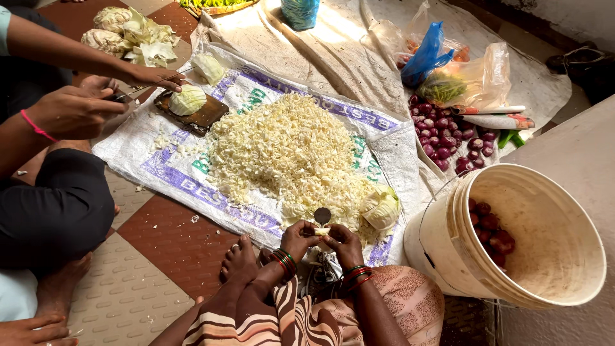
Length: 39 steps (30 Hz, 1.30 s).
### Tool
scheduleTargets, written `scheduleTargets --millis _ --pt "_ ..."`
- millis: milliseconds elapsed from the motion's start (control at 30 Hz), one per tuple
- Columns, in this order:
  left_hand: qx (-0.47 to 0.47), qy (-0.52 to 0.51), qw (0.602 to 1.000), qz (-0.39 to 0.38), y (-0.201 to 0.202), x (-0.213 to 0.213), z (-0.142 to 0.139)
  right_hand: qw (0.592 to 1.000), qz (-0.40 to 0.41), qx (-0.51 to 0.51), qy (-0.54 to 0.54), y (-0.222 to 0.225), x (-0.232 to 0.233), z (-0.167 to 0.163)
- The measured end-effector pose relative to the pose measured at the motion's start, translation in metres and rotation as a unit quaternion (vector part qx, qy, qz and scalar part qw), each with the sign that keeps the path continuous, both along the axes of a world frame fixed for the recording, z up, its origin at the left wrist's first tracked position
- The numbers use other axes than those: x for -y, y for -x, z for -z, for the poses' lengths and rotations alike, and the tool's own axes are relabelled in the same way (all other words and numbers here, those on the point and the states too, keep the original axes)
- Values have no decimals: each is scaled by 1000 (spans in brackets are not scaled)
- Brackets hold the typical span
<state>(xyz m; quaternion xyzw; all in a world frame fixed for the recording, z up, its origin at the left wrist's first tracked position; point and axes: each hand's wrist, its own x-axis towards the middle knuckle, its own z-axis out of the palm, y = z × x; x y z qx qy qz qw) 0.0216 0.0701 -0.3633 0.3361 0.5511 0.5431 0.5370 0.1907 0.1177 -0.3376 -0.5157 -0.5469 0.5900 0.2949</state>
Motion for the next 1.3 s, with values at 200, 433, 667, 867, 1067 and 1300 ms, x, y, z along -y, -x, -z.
scheduleTargets --millis 200,433,667,867,1067,1300 --pt "28 71 997 6 -2 -5 -2 996 59 30 57 9 0 -2" --pt "195 196 961 -14 2 -12 -6 963 44 246 97 23 2 -11" --pt "122 174 972 -95 16 -19 -11 982 106 142 -64 42 -13 -21" --pt "255 88 960 -78 27 -15 -12 971 129 187 -72 34 -26 -22" --pt "301 165 935 85 24 -3 -10 983 50 -70 161 -1 -13 -17" --pt "265 135 949 104 10 7 -8 995 17 -40 87 -19 1 -19"
